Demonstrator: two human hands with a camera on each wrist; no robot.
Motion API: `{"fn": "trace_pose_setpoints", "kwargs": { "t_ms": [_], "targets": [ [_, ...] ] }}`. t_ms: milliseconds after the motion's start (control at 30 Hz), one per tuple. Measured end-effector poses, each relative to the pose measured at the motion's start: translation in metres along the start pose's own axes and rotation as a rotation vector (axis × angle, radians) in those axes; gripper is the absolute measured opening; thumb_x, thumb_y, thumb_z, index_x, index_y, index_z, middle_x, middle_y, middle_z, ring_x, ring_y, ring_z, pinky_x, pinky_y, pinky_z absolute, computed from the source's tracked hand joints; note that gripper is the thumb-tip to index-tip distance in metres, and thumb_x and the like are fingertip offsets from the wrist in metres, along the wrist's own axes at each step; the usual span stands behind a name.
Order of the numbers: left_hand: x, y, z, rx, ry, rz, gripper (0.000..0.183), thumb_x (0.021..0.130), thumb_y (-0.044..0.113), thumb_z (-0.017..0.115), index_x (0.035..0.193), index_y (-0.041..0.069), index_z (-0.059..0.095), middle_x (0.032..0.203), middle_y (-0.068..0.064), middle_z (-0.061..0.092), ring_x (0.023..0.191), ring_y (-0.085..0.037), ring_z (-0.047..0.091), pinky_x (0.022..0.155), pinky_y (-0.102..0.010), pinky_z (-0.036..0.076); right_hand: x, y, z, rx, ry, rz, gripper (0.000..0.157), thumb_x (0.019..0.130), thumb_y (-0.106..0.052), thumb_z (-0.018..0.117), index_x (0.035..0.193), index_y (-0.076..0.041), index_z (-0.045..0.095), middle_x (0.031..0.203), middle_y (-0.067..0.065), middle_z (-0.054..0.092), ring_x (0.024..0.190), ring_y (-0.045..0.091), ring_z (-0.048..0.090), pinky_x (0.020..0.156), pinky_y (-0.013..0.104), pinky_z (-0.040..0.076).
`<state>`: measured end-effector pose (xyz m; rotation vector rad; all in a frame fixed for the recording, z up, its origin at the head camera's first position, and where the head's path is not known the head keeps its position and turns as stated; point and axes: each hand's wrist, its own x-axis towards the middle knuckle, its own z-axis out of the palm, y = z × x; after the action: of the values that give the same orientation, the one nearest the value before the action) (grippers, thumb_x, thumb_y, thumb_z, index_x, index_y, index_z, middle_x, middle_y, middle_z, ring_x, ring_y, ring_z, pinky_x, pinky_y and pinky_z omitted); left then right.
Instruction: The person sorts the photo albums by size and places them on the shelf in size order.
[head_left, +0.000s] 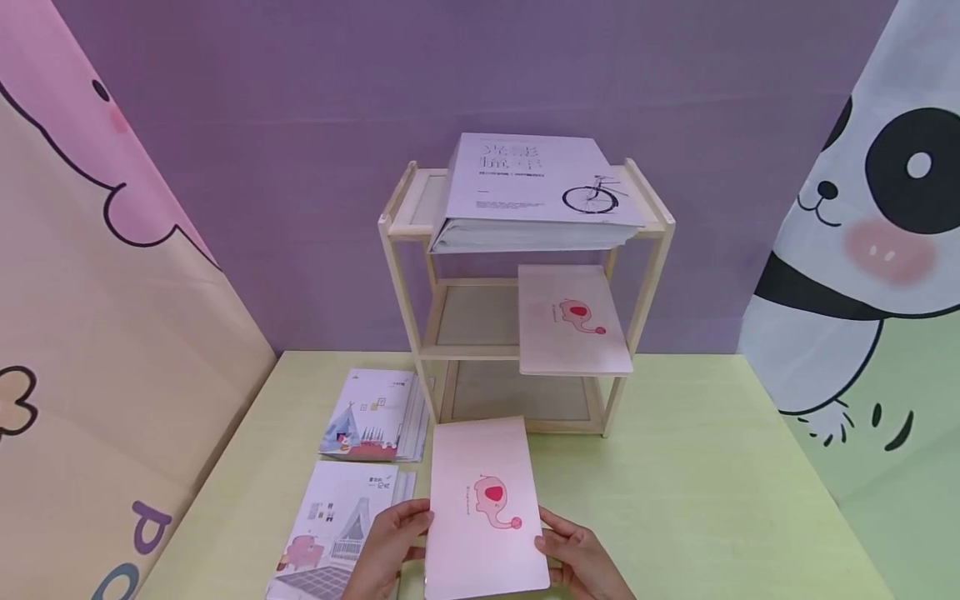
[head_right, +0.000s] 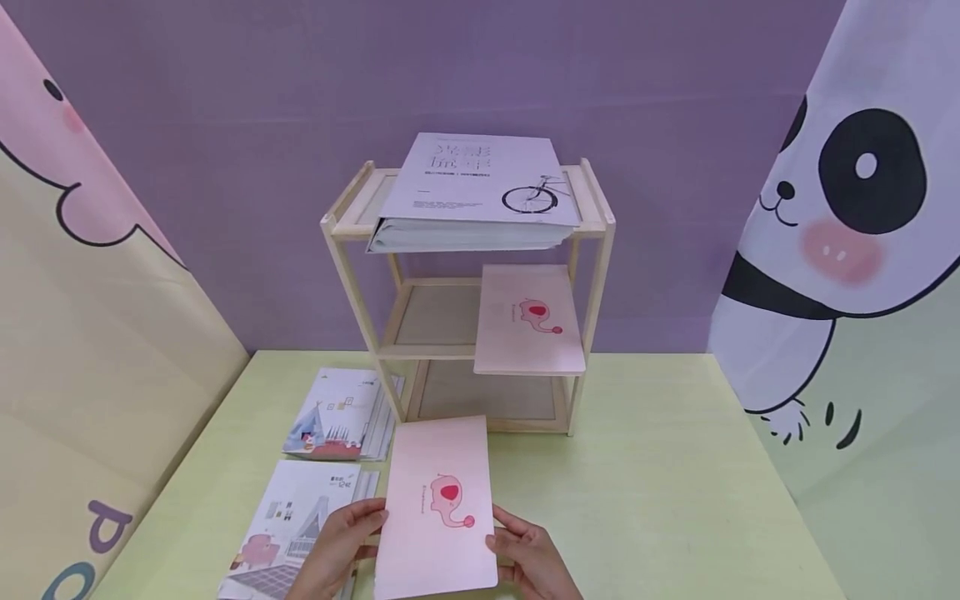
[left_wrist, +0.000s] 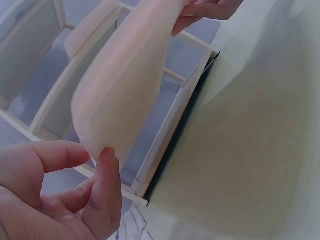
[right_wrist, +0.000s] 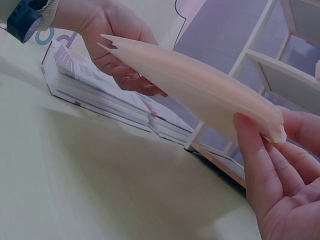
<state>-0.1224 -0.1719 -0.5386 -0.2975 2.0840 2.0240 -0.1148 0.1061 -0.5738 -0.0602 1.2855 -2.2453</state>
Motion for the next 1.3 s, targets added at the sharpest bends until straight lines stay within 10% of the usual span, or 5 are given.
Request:
{"fn": "trace_pose_setpoints", "kwargs": {
  "t_ms": [667,1300],
  "targets": [
    [-0.006,0.027,0.001,0.082,0.064,0.036,0.036,0.092,0.012,0.057,0.118,-0.011,0.055,0.089,-0.001,0.065,0.079,-0.012,0.055,0.058,-0.027,0.050,-0.008,-0.015,0.016,0.010,-0.037,-0.053,0.062,0.096,-0.009,0.053,0.146,0.005,0.019,0.119,0.001,0.065,0.101,0.017,0.065,0.080,0.031,0.055],
    [-0.015,0.038,0.005,0.023,0.100,0.044,0.035,0.093,0.013,0.057,0.120,-0.009,0.055,0.087,0.005,0.063,0.078,-0.009,0.056,0.060,-0.025,0.048,-0.018,-0.028,0.028,0.027,-0.056,-0.088,0.049,0.096,-0.007,0.050,0.143,-0.007,0.038,0.117,-0.002,0.067,0.099,0.014,0.065,0.077,0.028,0.056]
  ]
}}
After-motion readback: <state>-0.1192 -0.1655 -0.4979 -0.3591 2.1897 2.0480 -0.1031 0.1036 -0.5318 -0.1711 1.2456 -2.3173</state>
